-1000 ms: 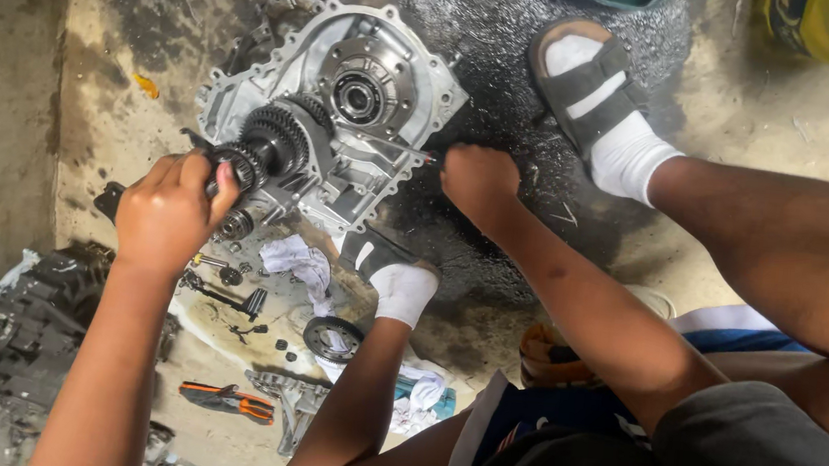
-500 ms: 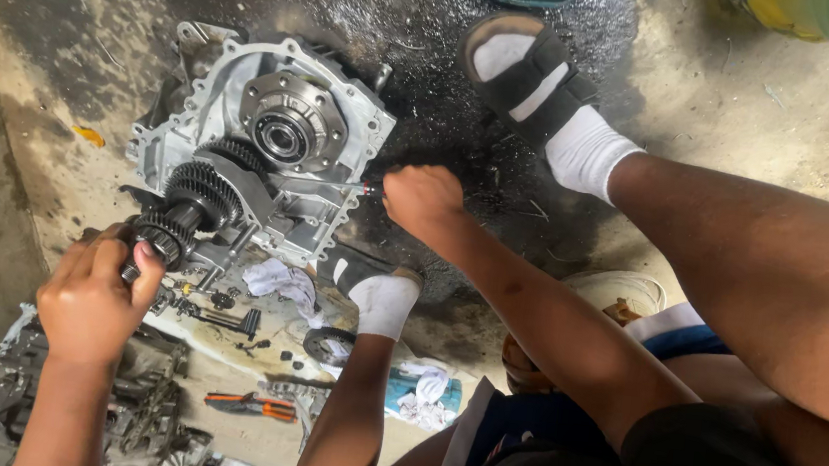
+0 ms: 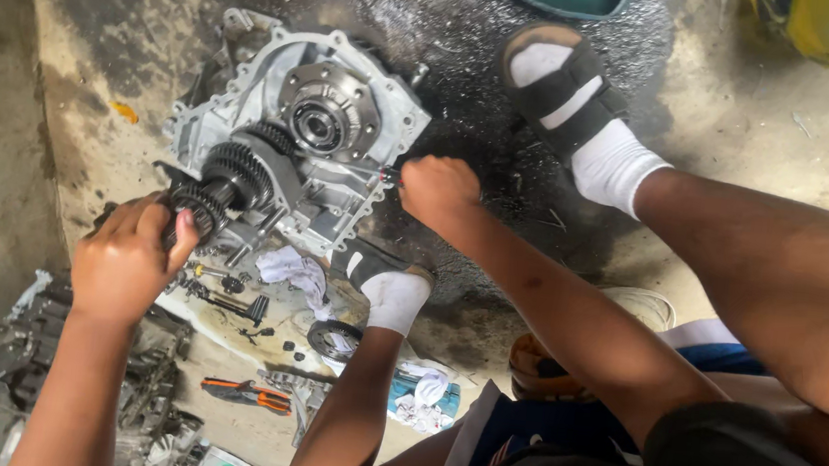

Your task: The person assembles a motorcycle engine by inserting a clutch basket and gear shafts into the engine casing. They repeatedly test-fit the components, remove them, and reinsert them while seated on the floor.

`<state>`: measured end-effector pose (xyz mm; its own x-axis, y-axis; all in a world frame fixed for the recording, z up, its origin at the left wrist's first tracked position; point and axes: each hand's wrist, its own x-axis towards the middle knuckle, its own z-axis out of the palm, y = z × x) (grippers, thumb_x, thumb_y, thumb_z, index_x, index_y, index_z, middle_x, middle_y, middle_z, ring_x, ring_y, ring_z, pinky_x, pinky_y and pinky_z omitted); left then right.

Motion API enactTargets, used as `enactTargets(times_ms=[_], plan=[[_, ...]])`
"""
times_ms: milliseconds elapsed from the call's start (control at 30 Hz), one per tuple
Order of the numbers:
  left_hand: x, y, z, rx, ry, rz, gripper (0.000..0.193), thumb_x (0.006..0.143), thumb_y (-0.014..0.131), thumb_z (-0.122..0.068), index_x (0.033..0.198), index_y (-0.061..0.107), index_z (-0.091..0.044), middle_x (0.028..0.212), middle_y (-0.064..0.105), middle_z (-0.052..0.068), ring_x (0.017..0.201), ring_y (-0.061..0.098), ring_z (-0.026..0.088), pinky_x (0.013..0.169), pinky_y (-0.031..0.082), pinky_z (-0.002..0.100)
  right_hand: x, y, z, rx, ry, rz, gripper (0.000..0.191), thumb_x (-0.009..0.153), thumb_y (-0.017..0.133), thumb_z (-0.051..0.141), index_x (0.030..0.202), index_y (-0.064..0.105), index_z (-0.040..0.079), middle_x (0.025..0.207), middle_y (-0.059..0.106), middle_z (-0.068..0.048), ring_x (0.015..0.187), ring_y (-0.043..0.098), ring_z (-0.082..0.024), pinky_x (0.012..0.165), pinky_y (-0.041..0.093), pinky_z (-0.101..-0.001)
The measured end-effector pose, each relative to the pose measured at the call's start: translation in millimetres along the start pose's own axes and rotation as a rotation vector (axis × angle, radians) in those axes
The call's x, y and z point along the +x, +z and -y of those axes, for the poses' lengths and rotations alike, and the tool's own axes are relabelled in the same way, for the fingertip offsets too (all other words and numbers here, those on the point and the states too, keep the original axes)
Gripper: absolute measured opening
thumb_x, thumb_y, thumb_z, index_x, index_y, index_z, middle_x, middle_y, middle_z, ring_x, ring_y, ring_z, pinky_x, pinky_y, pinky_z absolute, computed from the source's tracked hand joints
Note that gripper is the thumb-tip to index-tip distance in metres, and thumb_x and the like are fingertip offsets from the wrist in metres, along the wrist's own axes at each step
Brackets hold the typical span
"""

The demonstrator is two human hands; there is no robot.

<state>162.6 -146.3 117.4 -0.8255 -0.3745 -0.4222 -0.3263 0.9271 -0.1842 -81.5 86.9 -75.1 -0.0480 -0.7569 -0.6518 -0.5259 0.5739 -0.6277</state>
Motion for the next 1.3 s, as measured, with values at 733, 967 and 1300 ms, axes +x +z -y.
enactTargets(times_ms=[733,967,1300], plan=[[1,5,3,-0.097,0.036,-0.201,0.032,0.106,0.068,-0.027,0.080,0.060,-0.010,0.086,0.071,0.006,0.080,0.071,0.022,0.065,0.057,0.036,-6,5,8,-0.157,-0.084,-0.139,0.020,0.086,0.071,0.026,0.085,0.071,0.006,0.079,0.073,-0.020,0.071,0.072,-0.038,0.070,0.059,-0.0504],[-2,4,0,-0.090,0.038,-0.251,0.029,0.104,0.067,-0.024,0.081,0.060,-0.008,0.085,0.070,0.009,0.078,0.071,0.024,0.066,0.058,0.036,-12,4,14,-0.169,-0.106,-0.199,0.027,0.089,0.065,0.031,0.086,0.070,0.004,0.082,0.073,-0.021,0.074,0.072,-0.040,0.071,0.058,-0.0537],[0,1,7,-0.100,0.114,-0.356,0.026,0.105,0.065,-0.024,0.087,0.058,-0.006,0.087,0.069,0.012,0.076,0.070,0.024,0.072,0.059,0.037,-7,8,13,-0.241,-0.154,-0.220,0.037,0.083,0.070,0.036,0.089,0.071,0.000,0.079,0.073,-0.023,0.073,0.074,-0.041,0.067,0.059,-0.0515]])
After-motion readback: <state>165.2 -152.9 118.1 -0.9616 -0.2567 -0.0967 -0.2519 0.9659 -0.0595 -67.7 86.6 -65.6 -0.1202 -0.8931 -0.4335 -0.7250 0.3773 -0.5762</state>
